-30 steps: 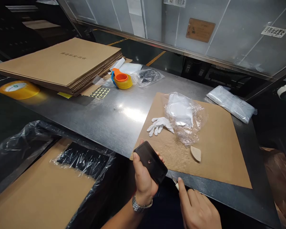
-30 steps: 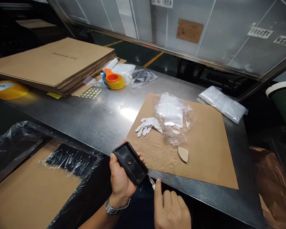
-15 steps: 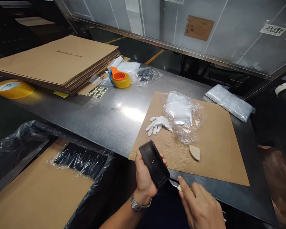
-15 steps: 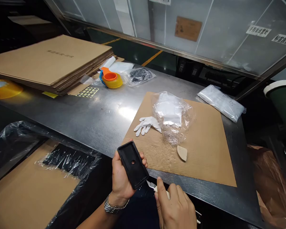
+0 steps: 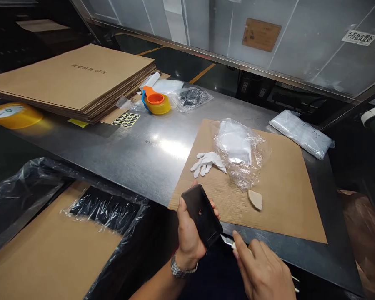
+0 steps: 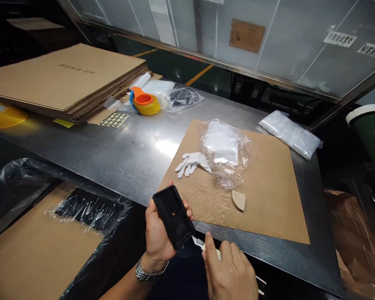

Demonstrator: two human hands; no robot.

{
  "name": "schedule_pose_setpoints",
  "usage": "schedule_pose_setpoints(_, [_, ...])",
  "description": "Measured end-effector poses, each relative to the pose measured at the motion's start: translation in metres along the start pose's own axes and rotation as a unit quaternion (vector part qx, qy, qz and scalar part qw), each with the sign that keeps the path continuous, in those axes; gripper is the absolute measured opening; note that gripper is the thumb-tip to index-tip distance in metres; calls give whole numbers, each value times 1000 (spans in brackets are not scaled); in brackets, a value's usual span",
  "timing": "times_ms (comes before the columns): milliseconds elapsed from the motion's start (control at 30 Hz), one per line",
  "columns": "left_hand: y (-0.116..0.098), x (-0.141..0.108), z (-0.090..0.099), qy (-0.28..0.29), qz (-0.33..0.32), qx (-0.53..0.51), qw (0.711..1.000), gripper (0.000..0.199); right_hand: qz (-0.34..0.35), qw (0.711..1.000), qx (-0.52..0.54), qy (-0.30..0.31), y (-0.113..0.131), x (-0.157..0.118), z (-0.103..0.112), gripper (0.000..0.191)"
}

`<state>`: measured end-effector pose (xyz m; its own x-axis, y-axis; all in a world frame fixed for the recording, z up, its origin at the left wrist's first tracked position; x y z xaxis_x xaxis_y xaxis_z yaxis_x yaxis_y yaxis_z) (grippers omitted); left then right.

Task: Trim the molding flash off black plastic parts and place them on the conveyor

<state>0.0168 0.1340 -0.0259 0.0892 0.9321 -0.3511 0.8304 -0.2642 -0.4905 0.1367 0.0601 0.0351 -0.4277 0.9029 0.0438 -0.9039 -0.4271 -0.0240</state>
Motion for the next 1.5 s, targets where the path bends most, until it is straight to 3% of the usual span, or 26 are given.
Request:
schedule_pose_setpoints(467, [0,-1,-3,18,3,14,1000,54,9,999,-32,-4,-1,1,-1,30])
schedule_pose_setpoints(567, [3,0,2,5,33,29,999,54,15,999,-26,-17,-2,2,2,30])
schedule_pose_setpoints(700, [10,0,6,6,83,33,996,56,31,997,57,-35,-7,4,7,30])
schedule_pose_setpoints(900, [11,2,1,24,100,34,994,55,10,994,101,32,-11,7,-5,33])
schedule_pose_setpoints(1167, [14,1,2,30,123,48,991,55,6,995,91,47,-9,8,-11,35])
schedule_pose_setpoints(1500, [15,-1,2,36,96,109,989,62,-4,996,52,75,-11,4,-18,39])
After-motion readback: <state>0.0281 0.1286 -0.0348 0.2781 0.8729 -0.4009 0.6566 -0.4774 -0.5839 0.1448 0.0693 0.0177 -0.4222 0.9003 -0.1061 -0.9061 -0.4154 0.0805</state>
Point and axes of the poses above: each hand's wrist, its own x-axis towards the middle knuckle, its own z-axis out of the back of the hand, y = z × x, the point moved 8 cm from there along x, towards the middle knuckle, and after that the axes turned 12 degrees about y, right-handed, at the moved point
